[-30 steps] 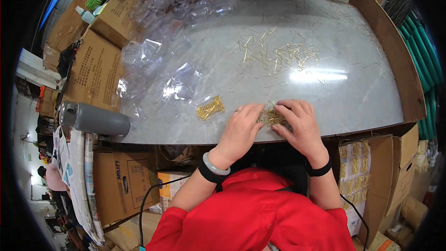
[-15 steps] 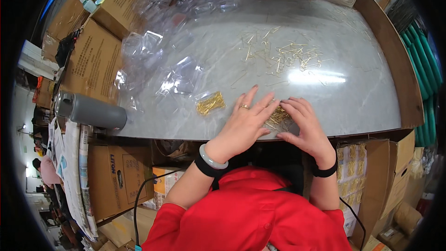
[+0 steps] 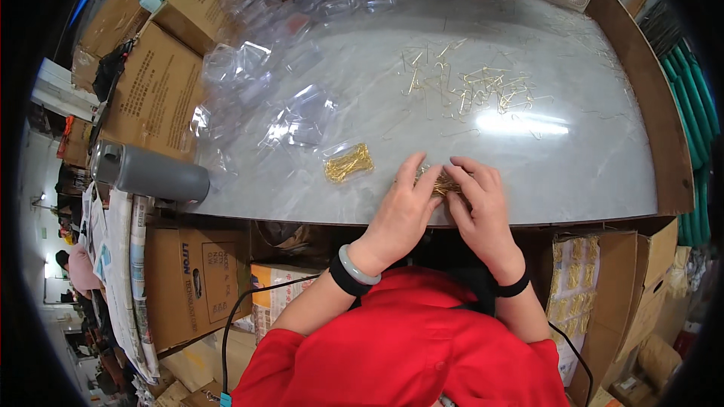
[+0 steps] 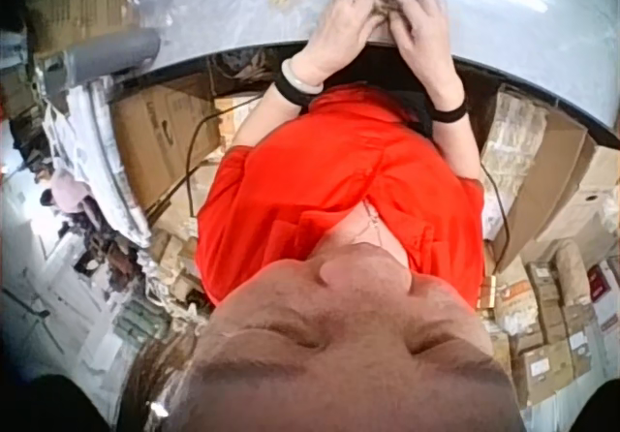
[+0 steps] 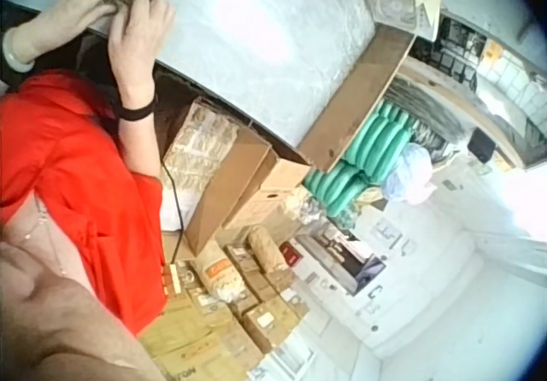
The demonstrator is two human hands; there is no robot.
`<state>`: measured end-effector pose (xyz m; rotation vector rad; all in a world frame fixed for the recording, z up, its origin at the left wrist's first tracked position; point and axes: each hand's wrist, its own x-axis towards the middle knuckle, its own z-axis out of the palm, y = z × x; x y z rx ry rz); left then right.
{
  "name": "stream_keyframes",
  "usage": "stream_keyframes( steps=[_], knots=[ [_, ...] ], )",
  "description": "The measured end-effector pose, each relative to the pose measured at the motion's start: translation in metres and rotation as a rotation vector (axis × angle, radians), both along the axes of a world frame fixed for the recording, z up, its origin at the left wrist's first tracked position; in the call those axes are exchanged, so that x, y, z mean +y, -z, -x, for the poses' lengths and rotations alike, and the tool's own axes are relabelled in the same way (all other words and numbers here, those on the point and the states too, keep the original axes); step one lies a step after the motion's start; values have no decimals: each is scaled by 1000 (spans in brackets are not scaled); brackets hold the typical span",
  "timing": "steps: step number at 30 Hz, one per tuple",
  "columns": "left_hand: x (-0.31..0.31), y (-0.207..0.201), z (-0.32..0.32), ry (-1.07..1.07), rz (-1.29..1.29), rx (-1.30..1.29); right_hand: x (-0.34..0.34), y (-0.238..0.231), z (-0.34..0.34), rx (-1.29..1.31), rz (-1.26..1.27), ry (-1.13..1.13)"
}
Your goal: Sort gold-colored wire components from a pile on a table and package them into small plastic bags.
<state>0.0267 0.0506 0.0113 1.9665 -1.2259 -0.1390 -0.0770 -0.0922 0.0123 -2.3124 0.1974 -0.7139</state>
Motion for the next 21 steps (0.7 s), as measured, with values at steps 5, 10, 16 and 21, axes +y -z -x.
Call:
stream_keyframes(
  steps=[5,10,16,21],
  knots=[
    [4,1,-4,83,58,46,5,-4,-1,32,-100,-41],
    [11,2,-8,168,72,126,-5,-8,4,82,-101,-67],
    [19,-3,-13,312,53,243,-8,-12,0,104,-117,-129],
    [22,-3,-20,258,-48,-17,-19,-23,8,155,59,-164]
  ],
)
